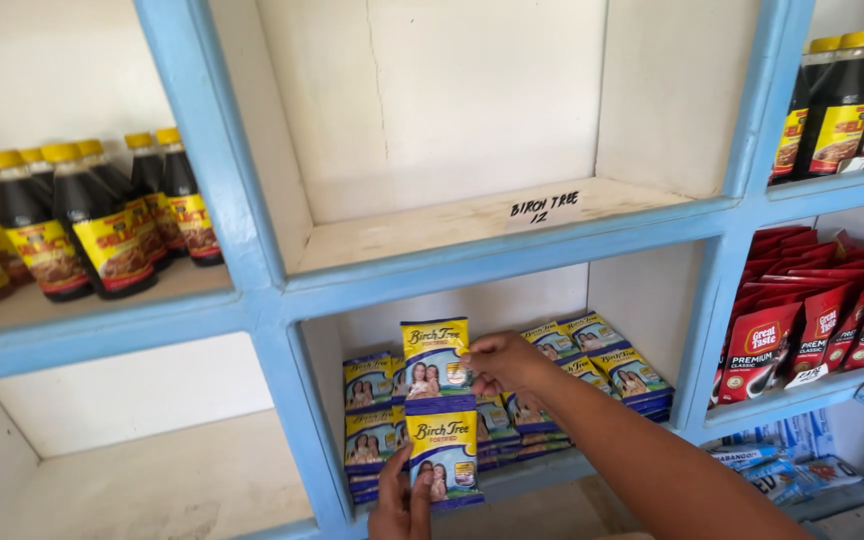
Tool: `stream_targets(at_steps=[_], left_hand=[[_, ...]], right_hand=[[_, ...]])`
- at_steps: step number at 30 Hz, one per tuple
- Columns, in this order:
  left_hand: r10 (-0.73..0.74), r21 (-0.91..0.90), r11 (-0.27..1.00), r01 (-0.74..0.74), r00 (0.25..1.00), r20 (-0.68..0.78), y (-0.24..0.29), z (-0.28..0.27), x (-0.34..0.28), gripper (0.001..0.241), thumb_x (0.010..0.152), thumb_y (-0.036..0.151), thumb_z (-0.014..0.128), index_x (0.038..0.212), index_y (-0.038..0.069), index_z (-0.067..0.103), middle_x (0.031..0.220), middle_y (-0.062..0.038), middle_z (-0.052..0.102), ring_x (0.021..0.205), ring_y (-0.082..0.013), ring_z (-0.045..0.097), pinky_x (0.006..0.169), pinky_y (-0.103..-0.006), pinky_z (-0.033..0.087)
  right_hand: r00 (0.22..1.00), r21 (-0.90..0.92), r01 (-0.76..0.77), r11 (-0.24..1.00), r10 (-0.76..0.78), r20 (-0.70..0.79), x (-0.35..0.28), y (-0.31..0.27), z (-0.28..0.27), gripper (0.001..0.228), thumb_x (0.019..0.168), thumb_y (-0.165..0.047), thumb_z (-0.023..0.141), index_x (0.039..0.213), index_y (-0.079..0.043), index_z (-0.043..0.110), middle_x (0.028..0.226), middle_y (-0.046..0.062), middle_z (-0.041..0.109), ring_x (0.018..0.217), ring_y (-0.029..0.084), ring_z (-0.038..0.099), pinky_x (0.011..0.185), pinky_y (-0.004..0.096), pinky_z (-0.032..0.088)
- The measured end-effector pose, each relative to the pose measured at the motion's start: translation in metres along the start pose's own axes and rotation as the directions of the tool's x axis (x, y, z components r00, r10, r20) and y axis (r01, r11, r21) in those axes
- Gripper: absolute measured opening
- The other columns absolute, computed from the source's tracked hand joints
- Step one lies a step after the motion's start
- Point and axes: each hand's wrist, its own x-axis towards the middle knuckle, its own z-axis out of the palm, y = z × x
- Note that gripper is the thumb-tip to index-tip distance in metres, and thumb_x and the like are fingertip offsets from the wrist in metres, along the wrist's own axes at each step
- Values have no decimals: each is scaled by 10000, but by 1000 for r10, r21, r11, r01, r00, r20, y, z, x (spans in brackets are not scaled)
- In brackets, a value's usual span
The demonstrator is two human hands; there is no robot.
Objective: Stocking milk powder sachets from a cardboard box onto grocery store shelves.
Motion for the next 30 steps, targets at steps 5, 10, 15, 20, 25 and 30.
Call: stream_targets(at_steps=[5,10,15,20,25,30], left_hand=[[142,153,978,-138,990,-10,2,-19,37,345,976,135,598,1305,35,629,1165,-195,767,1071,-209,770,895,-345,595],[76,469,878,-95,995,60,-8,-31,62,369,998,229,567,1317,83,682,1190,-169,751,1125,-231,745,956,-395,583],[11,576,816,-53,997,76,7,-34,73,395,1005,234,545,1366,124,662,1182,-153,752,1121,-224,749,973,-392,579],[-59,666,746,-11,995,82,25,-26,76,421,999,252,564,1404,172,648,1197,-141,738,1127,-232,733,968,-391,575],[-171,734,678,51,981,90,30,-17,80,421,1015,272,545,1422,197,621,1222,-122,717,1121,-224,727,946,-388,588],[-175,778,628,30,979,103,38,-8,78,372,1017,281,560,1369,189,636,1207,-108,721,1104,-222,727,917,-383,595]], right_hand=[[998,24,35,999,-37,60,46,-7,11,151,916,-175,745,968,-34,732,785,79,721,586,146,667,505,273,543],[993,-156,117,981,-118,-2,101,10,16,169,885,-169,810,829,-31,732,761,42,714,654,131,622,613,303,540],[976,-177,216,960,-211,46,160,54,16,225,915,-179,782,781,-13,714,734,59,689,681,130,602,658,321,539],[981,-208,191,959,-195,0,165,57,25,212,920,-162,765,783,-4,731,752,76,705,694,136,604,673,330,529],[980,-302,180,936,-199,-33,178,75,21,226,927,-182,744,804,8,744,821,89,754,747,145,646,728,340,549],[989,-473,59,879,-115,-90,134,56,33,208,942,-229,724,895,-27,744,849,113,753,768,207,699,765,386,557]])
